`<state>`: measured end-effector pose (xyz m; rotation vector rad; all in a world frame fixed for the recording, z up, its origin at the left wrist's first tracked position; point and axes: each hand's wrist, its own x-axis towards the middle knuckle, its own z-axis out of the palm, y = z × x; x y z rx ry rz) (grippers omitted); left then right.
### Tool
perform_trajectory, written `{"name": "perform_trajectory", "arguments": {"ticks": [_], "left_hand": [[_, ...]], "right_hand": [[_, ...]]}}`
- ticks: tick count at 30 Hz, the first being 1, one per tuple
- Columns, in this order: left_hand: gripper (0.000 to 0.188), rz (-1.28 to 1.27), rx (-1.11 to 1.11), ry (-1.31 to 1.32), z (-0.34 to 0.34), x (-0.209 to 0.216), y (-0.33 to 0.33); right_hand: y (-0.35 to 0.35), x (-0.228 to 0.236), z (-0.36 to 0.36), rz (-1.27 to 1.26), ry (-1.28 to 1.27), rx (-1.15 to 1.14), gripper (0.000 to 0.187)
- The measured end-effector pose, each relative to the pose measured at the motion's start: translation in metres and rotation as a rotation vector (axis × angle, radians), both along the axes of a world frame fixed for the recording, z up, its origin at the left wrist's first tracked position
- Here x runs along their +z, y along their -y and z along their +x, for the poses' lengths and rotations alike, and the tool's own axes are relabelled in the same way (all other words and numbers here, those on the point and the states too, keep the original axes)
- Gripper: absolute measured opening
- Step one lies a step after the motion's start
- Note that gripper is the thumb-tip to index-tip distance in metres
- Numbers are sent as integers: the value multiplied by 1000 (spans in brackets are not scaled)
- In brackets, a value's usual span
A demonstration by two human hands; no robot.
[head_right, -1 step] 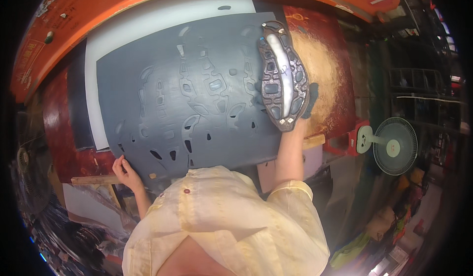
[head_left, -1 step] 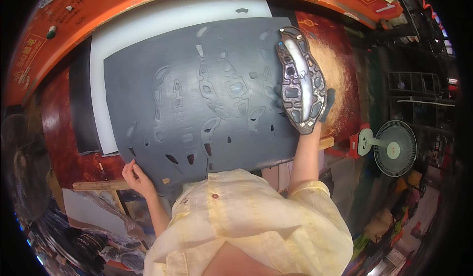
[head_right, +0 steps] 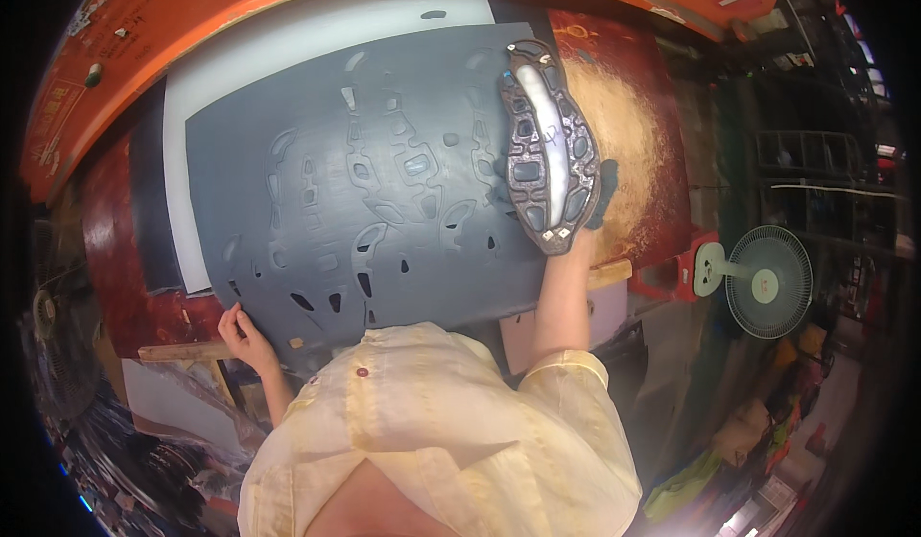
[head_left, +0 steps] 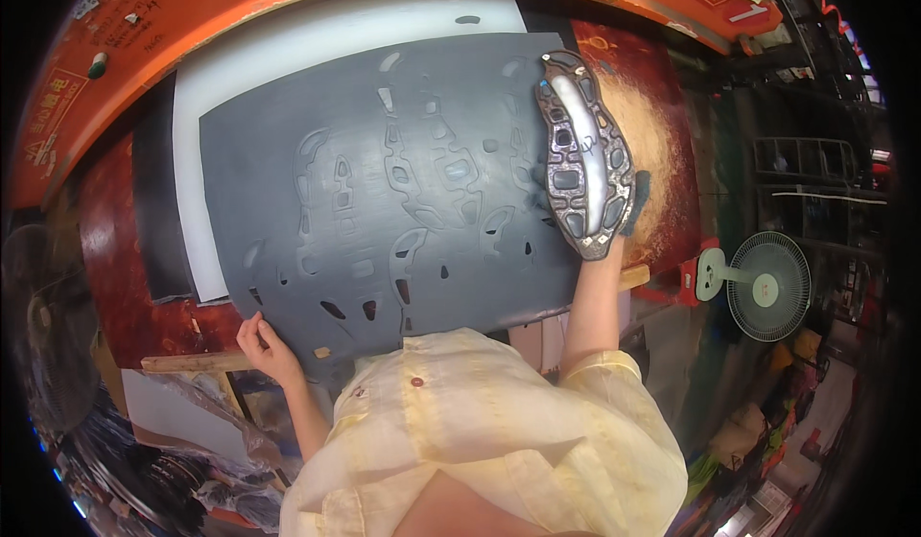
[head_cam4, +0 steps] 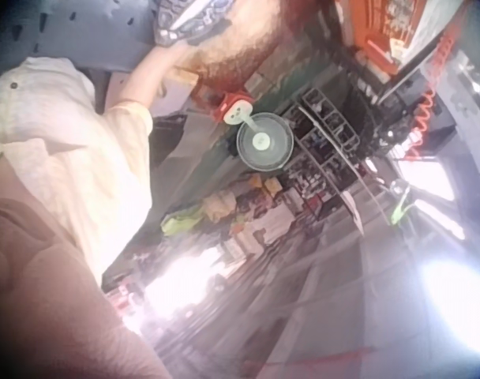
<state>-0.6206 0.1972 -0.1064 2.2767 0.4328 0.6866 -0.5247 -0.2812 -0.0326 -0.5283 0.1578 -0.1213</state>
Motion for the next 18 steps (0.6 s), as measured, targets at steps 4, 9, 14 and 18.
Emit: {"name": "perform_trajectory", "arguments": {"ticks": [4,9,14,18], "left_hand": [[18,-16,14,-26,-1,-2,-2],[18,-63,15,-41,-1,-1,-3],[18,-66,10,-28,0,-1,-2],[18,-19,8,-13,0,-1,-2]], "right_hand": [[-1,0,-1,-1,-1,0,82],[2,0,-1,-2,2,-12,83],[3,2,0,10,8,-11,83],[-1,1,1,20,-1,2,84]]}}
